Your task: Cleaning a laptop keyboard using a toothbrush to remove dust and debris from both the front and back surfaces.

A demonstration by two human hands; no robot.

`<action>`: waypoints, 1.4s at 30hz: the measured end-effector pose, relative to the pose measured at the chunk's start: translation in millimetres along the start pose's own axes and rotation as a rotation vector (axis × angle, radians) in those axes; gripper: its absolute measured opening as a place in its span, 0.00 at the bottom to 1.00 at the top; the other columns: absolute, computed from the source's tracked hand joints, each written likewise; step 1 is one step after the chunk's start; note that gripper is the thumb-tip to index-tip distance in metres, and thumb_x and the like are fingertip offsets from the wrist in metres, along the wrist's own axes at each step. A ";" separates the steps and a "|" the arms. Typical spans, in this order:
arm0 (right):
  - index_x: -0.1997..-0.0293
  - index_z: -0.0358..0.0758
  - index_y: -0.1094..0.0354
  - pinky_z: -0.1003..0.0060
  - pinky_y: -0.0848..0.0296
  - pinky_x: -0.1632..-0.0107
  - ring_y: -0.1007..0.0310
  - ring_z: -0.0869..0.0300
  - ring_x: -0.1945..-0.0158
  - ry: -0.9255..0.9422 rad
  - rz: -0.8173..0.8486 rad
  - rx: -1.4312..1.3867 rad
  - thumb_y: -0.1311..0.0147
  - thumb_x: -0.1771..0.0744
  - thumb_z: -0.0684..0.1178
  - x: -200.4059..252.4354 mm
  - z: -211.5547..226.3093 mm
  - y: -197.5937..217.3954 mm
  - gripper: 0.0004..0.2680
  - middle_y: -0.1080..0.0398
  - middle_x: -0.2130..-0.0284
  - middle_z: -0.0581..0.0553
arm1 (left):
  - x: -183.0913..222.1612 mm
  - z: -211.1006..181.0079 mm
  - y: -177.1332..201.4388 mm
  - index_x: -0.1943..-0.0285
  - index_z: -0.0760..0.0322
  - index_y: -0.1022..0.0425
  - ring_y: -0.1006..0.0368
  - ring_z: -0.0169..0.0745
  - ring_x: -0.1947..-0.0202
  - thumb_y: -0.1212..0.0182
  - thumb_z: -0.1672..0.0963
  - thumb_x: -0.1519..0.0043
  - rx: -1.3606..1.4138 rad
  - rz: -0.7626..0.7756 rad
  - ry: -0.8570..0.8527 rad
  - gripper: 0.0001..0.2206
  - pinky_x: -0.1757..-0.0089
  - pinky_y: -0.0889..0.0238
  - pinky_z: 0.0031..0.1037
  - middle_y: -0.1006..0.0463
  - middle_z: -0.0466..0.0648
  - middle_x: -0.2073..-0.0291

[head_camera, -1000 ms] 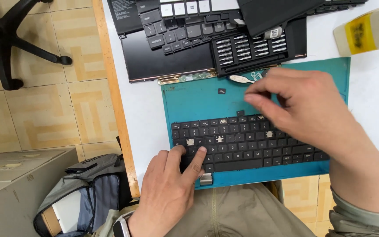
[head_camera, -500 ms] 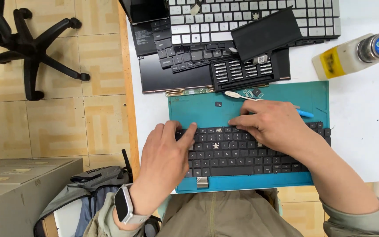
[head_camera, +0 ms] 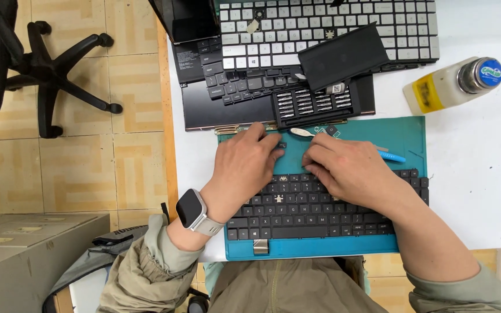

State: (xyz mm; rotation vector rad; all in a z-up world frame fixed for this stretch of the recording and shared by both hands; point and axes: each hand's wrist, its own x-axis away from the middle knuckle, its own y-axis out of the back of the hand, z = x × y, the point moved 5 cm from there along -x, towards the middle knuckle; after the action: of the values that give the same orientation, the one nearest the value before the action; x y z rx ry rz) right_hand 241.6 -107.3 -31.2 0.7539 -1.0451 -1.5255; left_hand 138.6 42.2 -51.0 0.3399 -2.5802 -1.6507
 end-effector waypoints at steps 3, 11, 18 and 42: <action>0.60 0.47 0.32 0.55 0.35 0.77 0.30 0.54 0.69 -0.077 0.001 -0.049 0.49 0.31 0.47 3.4 -8.3 17.5 0.02 0.32 0.63 0.54 | -4.0 -2.6 -0.3 0.54 0.54 0.21 0.26 0.54 0.69 0.39 0.54 0.35 0.039 -0.011 -0.007 0.06 0.75 0.35 0.45 0.30 0.46 0.66; 0.58 0.49 0.28 0.57 0.32 0.62 0.27 0.55 0.69 -0.419 0.028 -0.103 0.44 0.33 0.47 31.5 -73.0 50.2 0.03 0.23 0.65 0.53 | -8.2 -7.1 -10.1 0.59 0.58 0.27 0.27 0.60 0.71 0.40 0.56 0.38 0.086 0.112 0.084 0.03 0.75 0.36 0.50 0.29 0.48 0.63; 0.60 0.52 0.23 0.56 0.31 0.61 0.23 0.54 0.63 -0.417 0.080 -0.104 0.39 0.35 0.50 27.6 -82.7 44.1 0.03 0.19 0.66 0.56 | -8.9 -17.4 -2.8 0.63 0.57 0.26 0.25 0.56 0.70 0.43 0.59 0.40 0.219 0.148 0.072 0.02 0.74 0.37 0.47 0.21 0.45 0.68; 0.59 0.45 0.26 0.61 0.35 0.62 0.35 0.59 0.74 -0.416 -0.248 -0.050 0.40 0.33 0.54 70.3 -90.9 88.8 0.07 0.24 0.65 0.57 | -43.2 -16.3 46.5 0.52 0.61 0.26 0.31 0.49 0.62 0.39 0.60 0.38 0.045 -0.487 0.111 0.07 0.74 0.36 0.35 0.32 0.52 0.59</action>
State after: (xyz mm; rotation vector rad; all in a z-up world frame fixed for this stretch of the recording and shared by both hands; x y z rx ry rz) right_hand 343.9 -198.2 17.0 0.5569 -1.2450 -1.9705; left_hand 176.3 55.8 0.8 1.1033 -2.5903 -1.6336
